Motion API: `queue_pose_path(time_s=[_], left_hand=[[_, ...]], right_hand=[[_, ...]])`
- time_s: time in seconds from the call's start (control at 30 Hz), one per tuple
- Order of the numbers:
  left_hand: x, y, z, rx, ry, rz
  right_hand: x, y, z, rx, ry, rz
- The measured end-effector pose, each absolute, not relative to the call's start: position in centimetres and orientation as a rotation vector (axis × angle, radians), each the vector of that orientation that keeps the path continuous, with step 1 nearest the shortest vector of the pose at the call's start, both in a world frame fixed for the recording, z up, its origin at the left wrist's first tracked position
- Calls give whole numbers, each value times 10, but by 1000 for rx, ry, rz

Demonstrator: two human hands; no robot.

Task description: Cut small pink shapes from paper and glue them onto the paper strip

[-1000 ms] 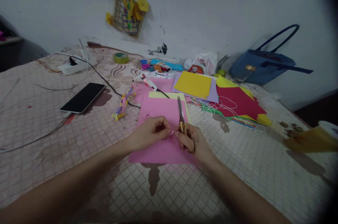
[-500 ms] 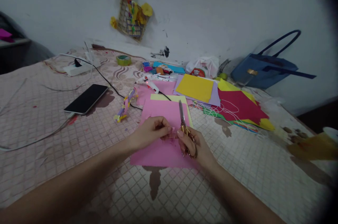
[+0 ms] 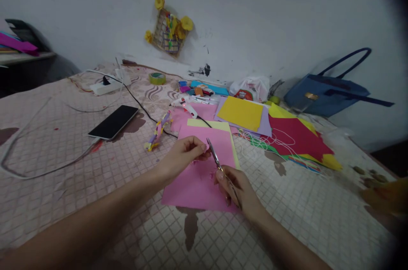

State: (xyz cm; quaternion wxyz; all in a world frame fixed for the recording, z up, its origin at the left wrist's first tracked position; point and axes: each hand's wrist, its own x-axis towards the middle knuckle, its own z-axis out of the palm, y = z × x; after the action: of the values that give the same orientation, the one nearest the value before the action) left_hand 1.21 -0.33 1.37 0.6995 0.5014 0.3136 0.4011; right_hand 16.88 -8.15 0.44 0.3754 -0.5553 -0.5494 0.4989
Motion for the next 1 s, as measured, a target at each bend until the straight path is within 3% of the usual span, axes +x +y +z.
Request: queue_pose_path(time_s=[1.0], left_hand=[[14, -6, 12, 1058, 635, 875]], right_hand=[[170, -81, 1, -1422, -1431, 1250]])
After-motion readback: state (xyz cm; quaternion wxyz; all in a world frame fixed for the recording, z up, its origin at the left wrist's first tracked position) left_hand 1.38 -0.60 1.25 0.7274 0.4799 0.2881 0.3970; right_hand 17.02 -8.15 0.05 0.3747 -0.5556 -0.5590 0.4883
